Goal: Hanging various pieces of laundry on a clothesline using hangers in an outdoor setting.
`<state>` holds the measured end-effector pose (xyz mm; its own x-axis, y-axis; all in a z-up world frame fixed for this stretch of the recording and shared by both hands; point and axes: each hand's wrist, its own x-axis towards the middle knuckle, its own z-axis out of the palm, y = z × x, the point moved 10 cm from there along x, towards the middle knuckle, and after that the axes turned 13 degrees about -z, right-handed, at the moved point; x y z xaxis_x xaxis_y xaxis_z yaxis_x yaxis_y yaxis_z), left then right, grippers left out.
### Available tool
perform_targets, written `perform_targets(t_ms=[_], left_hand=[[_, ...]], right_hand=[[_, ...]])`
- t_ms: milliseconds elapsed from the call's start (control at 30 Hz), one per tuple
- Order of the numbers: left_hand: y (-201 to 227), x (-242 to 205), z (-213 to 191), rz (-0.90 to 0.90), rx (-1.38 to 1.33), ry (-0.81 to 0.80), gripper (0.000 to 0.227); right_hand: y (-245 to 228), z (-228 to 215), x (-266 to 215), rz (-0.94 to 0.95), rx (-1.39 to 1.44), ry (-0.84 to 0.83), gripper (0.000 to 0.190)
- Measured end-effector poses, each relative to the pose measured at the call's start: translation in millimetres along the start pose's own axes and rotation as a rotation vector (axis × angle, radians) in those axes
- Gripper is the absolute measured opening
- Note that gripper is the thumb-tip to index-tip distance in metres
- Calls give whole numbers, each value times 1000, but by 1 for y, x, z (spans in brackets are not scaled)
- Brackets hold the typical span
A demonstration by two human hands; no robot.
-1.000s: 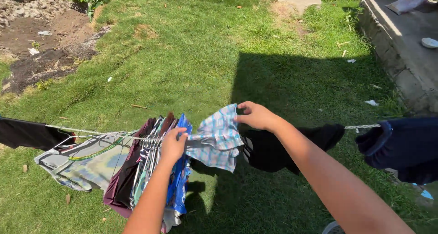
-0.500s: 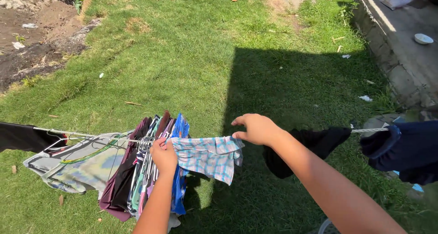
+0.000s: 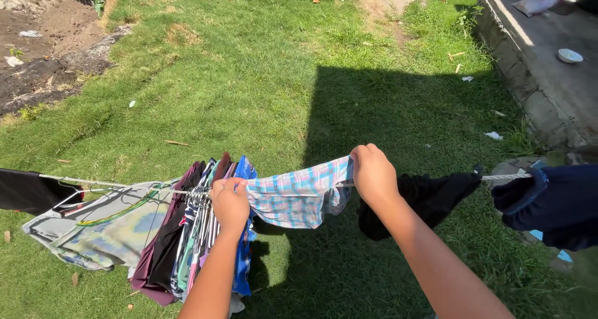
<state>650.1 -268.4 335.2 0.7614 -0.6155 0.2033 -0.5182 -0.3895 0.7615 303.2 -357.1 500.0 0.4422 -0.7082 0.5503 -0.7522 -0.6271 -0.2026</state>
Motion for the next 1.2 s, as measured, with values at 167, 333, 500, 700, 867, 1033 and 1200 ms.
perform_targets(t_ms=[167, 333, 500, 700, 867, 1033, 1200], left_hand=[[4, -4, 3, -18, -125, 6, 25], [28, -29, -1, 157, -169, 5, 23], [40, -50, 27, 259, 26, -169, 35], [65, -60, 36, 252, 30, -225, 37], [161, -100, 11, 384, -125, -197, 32], [280, -186, -1, 816, -328, -391, 39], [272, -184, 39, 880, 60, -441, 20]], right_hand=[[14, 26, -8, 26, -112, -61, 22], [-48, 20, -4, -213, 4, -208, 25], [-53, 40, -18, -232, -87, -654, 24], [-11, 11, -26, -151, -135, -482, 32], [41, -92, -36, 80, -128, -369, 40], [88, -127, -72, 233, -283, -627, 39], [123, -164, -90, 89, -504, -506, 34]])
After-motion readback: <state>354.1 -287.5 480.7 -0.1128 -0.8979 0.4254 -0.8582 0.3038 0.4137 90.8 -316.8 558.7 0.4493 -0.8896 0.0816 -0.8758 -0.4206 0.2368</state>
